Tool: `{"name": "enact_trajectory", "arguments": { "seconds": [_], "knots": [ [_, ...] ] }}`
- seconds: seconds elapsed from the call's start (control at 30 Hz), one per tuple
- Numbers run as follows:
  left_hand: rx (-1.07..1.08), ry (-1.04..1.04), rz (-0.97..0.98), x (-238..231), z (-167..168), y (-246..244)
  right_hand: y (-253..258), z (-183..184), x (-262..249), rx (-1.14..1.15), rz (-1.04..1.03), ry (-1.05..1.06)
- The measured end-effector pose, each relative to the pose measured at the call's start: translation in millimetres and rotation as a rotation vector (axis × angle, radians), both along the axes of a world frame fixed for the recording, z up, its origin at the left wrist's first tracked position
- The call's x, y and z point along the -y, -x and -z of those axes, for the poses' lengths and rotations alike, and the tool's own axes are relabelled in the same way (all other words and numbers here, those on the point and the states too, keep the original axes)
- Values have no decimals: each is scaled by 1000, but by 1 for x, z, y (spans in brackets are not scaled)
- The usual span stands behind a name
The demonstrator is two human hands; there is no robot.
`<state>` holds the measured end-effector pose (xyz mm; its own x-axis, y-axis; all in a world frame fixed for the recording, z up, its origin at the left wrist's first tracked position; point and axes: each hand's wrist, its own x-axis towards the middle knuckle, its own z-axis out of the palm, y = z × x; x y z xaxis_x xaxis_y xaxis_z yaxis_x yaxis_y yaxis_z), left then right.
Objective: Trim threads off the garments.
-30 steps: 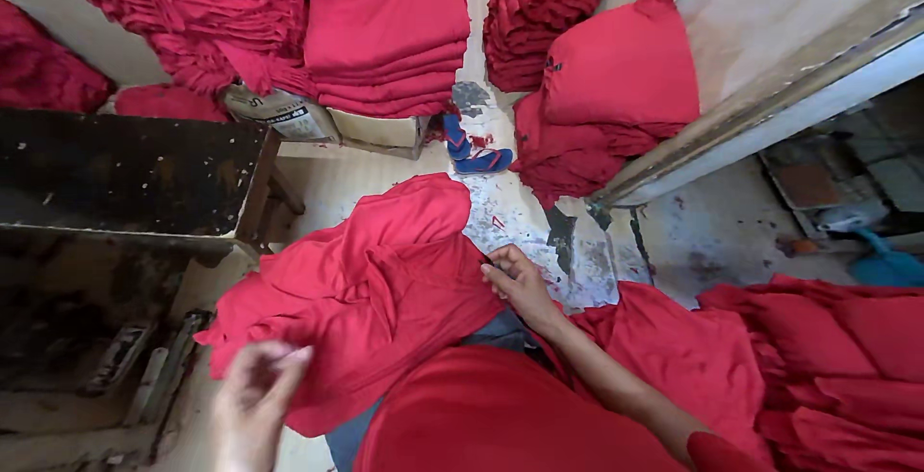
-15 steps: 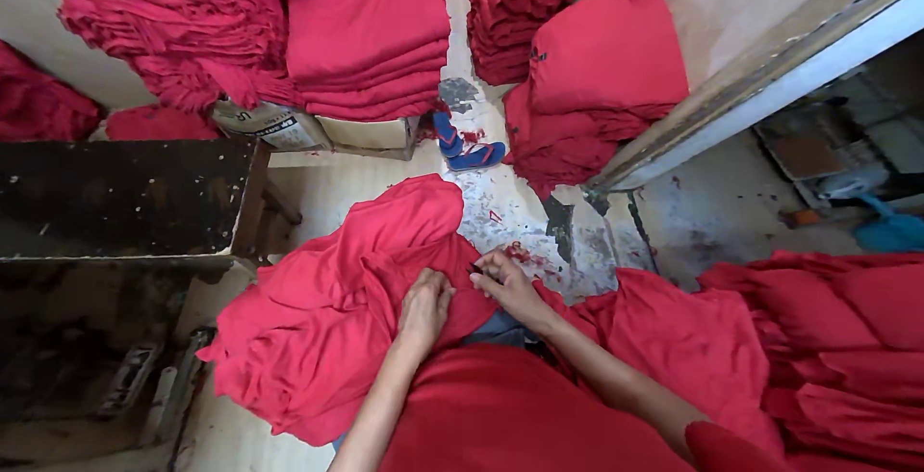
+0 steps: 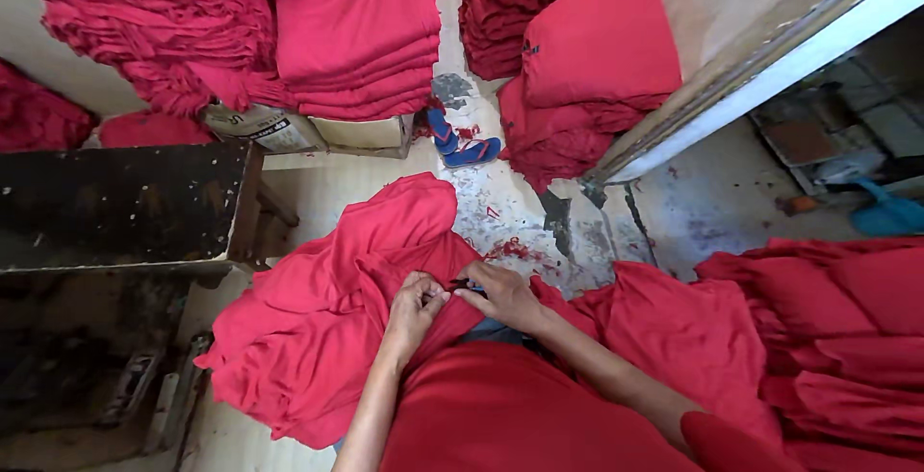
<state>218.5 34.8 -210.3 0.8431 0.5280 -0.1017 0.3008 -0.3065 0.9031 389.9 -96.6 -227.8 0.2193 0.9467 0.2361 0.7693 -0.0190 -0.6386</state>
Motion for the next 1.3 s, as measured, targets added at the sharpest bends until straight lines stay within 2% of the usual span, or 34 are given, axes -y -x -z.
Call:
{"name": "enact_trajectory", "arguments": {
  "seconds": [0.2,0.3,0.37,0.43,0.5,0.6,0.7,0.87,0.97,1.1,1.17,1.23,1.3],
  "knots": [
    [33,25,-27,0,1,2,3,0,-2,14,12,-4],
    [79,32,-48,1,4,3,1,2,-1,-92,89,-1],
    [121,-53,-78,4,5,4,-3,1,1,-213,124,49],
    [62,-227,-59,3,1,1,-10,-1,4,-274,129,109],
    [-49,-364,-47,2,-6,-4,-15,-3,9,-244,121,183],
    [-94,-462,-110,-1,-10,-11,-17,-6,10,-163,116,252],
    [-61,-422,-124,-4,-12,-14,-13,-15,7,-180,173,235],
    [-30,-309,-117,-11,-7,-12,-13,-11,5,-569,301,121],
    [-116,-224,-122,-18,-10,-14,-20,-7,0,-578,283,108],
    [-274,-284,-90,-19,-11,-23,-25,9,-7,-555,273,177],
    [-215,-444,-132,-11,-8,-27,-26,12,-10,-565,267,202],
    [-56,-564,-181,-4,-4,-31,-27,11,-11,-571,259,222],
    [-16,-492,-163,1,-4,-37,-28,11,-10,-587,254,221]
  ]
}}
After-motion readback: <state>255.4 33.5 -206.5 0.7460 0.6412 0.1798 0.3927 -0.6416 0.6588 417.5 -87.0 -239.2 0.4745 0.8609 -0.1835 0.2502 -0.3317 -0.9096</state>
